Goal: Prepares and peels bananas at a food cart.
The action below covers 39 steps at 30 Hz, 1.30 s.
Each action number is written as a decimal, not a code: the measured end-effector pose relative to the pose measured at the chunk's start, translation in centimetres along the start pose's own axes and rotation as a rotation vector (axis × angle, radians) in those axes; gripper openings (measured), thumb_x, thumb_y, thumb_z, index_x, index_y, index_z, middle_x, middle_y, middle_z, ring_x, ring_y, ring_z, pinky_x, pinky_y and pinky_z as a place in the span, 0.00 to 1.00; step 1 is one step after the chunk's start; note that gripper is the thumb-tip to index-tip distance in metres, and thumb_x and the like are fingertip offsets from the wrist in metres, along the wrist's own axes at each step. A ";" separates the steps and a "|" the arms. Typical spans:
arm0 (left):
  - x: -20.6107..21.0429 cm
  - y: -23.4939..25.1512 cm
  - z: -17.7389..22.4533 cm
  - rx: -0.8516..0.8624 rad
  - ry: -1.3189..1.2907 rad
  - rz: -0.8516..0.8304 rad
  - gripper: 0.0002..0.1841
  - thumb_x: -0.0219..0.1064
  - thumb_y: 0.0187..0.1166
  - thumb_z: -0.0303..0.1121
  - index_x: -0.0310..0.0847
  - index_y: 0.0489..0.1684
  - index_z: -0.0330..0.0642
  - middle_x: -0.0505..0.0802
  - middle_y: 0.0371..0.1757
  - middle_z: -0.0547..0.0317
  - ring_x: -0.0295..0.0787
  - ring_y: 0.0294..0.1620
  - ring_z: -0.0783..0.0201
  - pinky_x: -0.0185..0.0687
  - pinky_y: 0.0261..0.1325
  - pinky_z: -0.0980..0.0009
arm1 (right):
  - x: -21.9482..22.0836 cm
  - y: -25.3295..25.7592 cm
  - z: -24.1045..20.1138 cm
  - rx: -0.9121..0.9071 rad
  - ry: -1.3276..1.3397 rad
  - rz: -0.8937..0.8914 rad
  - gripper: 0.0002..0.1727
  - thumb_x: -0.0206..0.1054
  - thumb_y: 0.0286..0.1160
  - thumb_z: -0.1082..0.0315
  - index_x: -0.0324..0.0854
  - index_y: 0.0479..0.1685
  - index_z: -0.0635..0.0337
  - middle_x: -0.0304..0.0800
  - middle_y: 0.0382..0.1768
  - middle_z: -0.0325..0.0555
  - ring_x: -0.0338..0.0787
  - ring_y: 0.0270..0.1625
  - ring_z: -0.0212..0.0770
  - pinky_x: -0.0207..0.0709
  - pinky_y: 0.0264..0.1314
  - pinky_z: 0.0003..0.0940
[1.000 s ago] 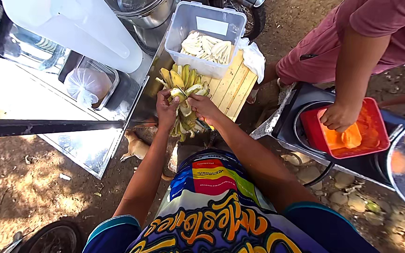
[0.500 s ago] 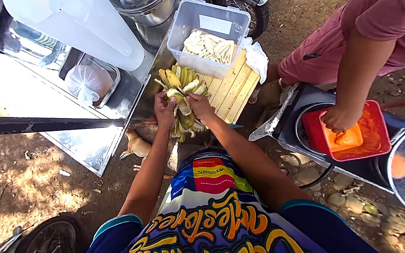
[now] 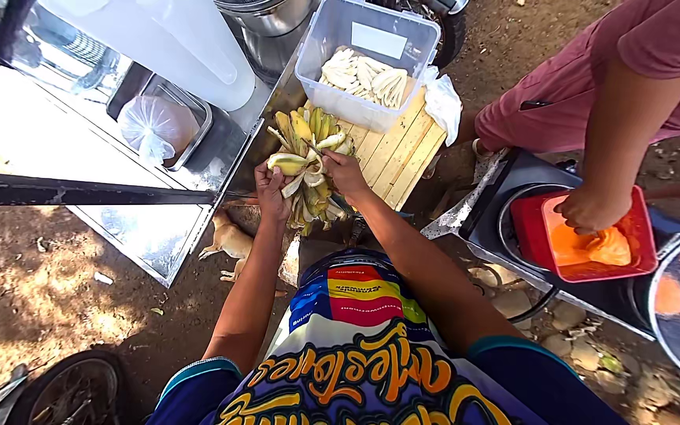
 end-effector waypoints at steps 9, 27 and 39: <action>3.6 2.5 2.6 0.074 0.591 -0.324 0.15 0.64 0.80 0.20 0.67 0.61 0.33 0.91 0.59 0.46 0.91 0.59 0.55 0.88 0.64 0.56 | -1.8 -0.1 -0.4 -0.048 -0.109 -0.159 0.23 0.56 0.93 0.59 0.77 0.81 0.55 0.90 0.57 0.51 0.82 0.38 0.35 0.76 0.40 0.34; 8.5 0.7 -0.4 0.112 0.594 0.125 0.22 0.73 0.77 0.25 0.66 0.62 0.32 0.88 0.52 0.44 0.90 0.50 0.58 0.90 0.56 0.60 | -5.3 4.1 -8.0 -0.151 -0.869 -0.488 0.24 0.50 0.95 0.56 0.79 0.81 0.53 0.87 0.69 0.59 0.84 0.74 0.57 0.71 0.77 0.63; 6.7 5.1 2.5 -0.123 0.877 -0.558 0.20 0.71 0.78 0.25 0.80 0.69 0.38 0.93 0.57 0.50 0.92 0.52 0.63 0.89 0.58 0.64 | -3.4 -2.4 -6.3 -0.114 -0.382 -0.122 0.27 0.49 0.95 0.56 0.63 0.89 0.55 0.91 0.47 0.54 0.91 0.44 0.47 0.85 0.53 0.49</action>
Point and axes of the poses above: each hand's wrist, its own y-axis towards the middle knuckle, its own x-axis out of the palm, z = x × y, the point moved 1 cm from there along y, towards the middle knuckle
